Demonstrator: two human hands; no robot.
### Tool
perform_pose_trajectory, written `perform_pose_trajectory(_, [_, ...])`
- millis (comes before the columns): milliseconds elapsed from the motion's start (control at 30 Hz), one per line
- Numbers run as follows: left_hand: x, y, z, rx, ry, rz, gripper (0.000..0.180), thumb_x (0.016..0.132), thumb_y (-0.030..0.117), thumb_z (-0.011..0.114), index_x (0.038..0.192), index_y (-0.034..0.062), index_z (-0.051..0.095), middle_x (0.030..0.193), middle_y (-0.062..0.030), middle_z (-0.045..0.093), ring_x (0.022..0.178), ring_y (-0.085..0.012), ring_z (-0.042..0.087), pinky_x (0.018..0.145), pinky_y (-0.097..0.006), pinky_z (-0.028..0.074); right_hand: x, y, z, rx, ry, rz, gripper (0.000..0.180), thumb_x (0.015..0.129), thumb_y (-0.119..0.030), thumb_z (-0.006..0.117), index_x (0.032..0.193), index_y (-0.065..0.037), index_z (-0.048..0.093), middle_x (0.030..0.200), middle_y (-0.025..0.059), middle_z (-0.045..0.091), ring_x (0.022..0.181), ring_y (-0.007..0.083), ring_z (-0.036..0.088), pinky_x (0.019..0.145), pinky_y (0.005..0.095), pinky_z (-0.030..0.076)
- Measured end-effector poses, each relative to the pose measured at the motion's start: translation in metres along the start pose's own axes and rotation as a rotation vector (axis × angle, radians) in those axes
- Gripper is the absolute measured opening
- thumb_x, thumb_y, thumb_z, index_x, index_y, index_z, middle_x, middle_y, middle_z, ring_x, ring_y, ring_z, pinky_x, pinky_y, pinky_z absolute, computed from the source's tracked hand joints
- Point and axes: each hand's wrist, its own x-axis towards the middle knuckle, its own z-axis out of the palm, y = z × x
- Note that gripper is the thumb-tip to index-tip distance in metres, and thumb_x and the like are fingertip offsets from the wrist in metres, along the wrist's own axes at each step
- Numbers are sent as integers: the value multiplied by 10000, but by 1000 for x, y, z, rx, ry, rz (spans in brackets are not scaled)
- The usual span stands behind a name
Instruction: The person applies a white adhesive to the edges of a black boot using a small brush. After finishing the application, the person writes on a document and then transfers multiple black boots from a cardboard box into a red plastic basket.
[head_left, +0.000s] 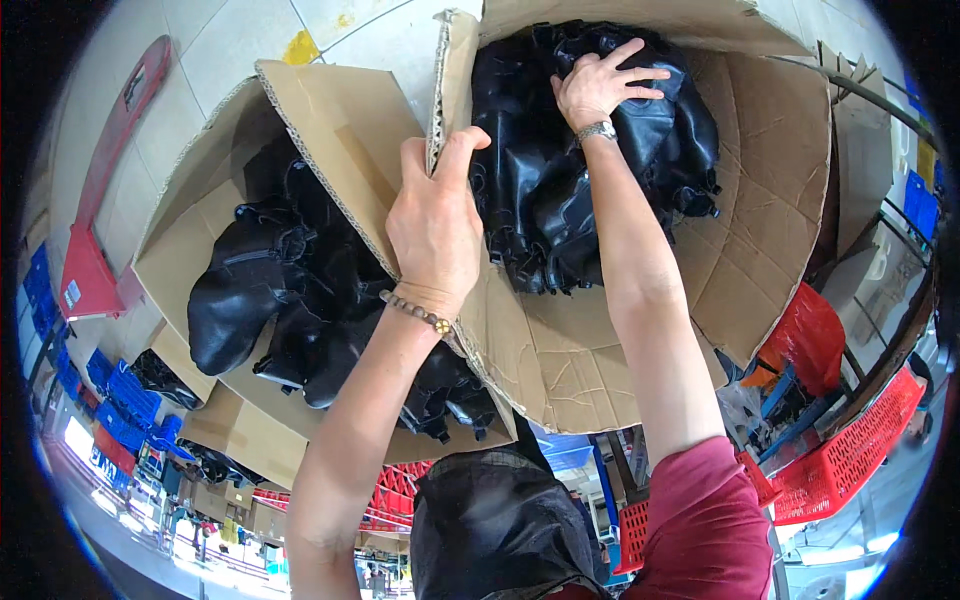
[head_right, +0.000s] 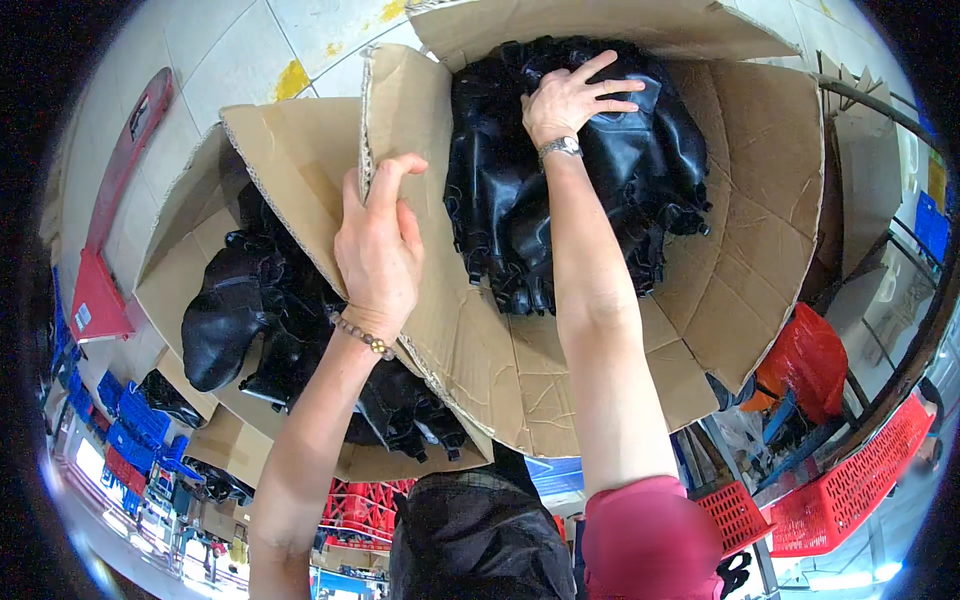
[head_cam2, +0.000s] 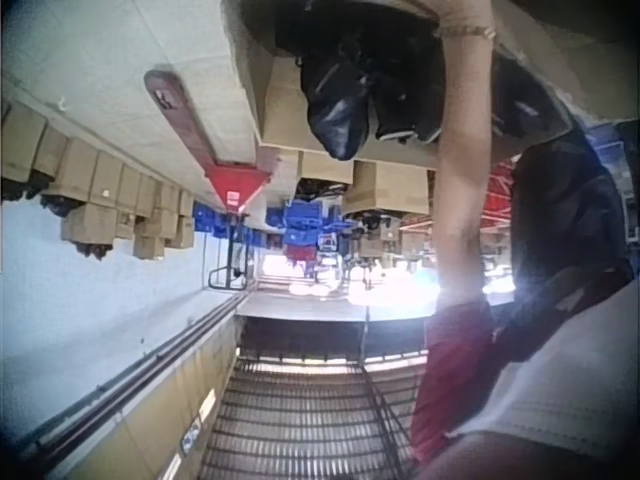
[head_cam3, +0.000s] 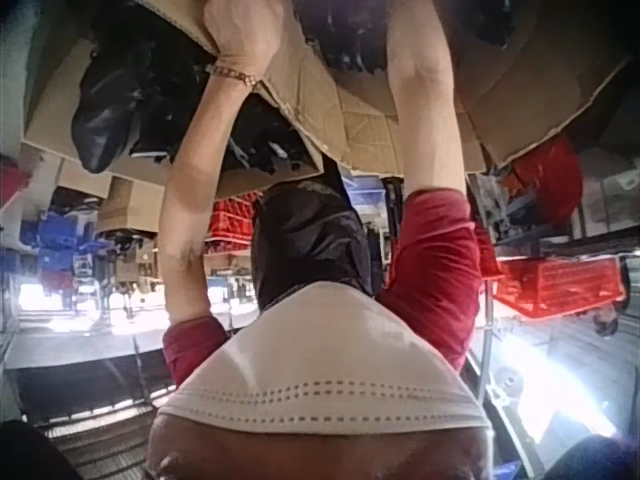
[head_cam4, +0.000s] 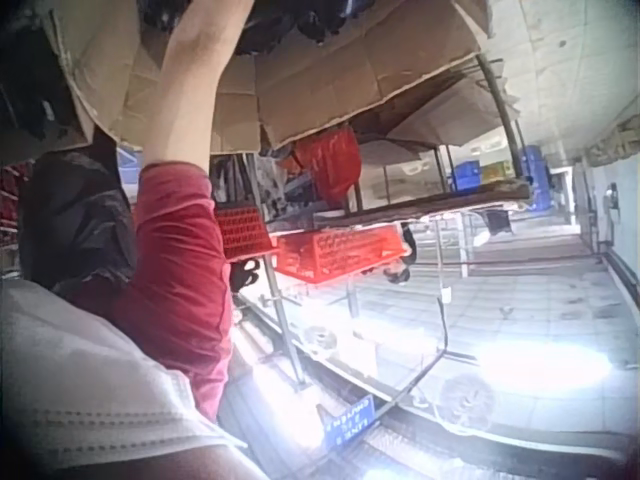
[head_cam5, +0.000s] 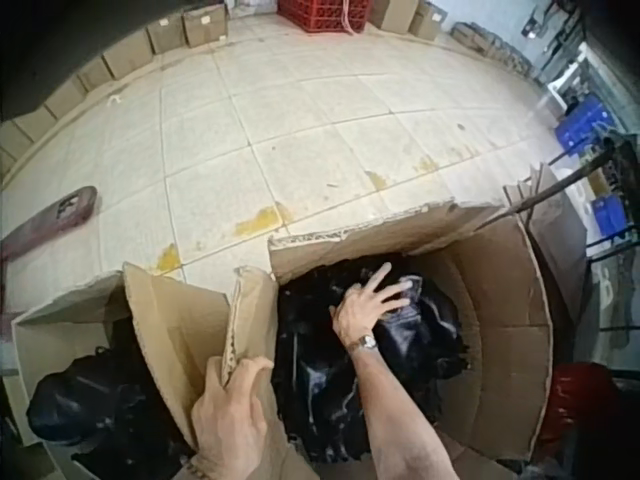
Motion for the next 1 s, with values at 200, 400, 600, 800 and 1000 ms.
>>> perform_pose_trajectory(200, [0, -1, -2, 22, 13, 8, 496, 833, -100, 573, 1206, 227, 577, 1136, -155, 567, 960, -427, 637, 782, -499, 547, -26, 52, -35, 407, 76, -36, 522, 717, -403, 853, 1062, -31, 729, 1627, 292, 174, 1348, 758, 136, 1004, 858, 229])
perform_pose_trajectory(400, [-4, -14, 2, 14, 86, 157, 548, 797, -89, 584, 1239, 234, 611, 1129, -145, 609, 949, -358, 662, 806, -450, 540, -97, 119, -168, 720, 325, -49, 435, 647, -262, 830, 973, -5, 699, 1587, 301, 242, 1380, 699, 173, 1015, 833, 255])
perform_pose_trajectory(600, [-8, -13, 13, -26, 6, 324, 512, 837, -92, 575, 1329, 48, 552, 1288, -188, 603, 1229, -369, 560, 1074, -436, 425, -141, 265, -365, 1021, 545, -72, 527, 671, -294, 807, 1087, 4, 681, 1534, 291, 347, 1373, 612, 306, 1054, 708, 359])
perform_pose_trajectory(800, [15, -22, -38, 291, 3, 173, 611, 761, -133, 609, 1302, 113, 467, 1231, -226, 577, 1140, -436, 568, 972, -499, 448, -231, 510, -552, 848, 1206, 0, 421, 644, -228, 785, 982, 11, 713, 1260, 239, 528, 1053, 420, 566, 943, 512, 486])
perform_pose_trajectory(1000, [24, -33, 7, 273, -167, 129, 697, 699, -125, 672, 1303, 137, 444, 1231, -217, 562, 1153, -424, 561, 969, -507, 455, -375, 678, -647, 352, 597, 465, 365, 694, -120, 810, 1032, -7, 727, 943, 97, 729, 833, 185, 696, 799, 324, 560])
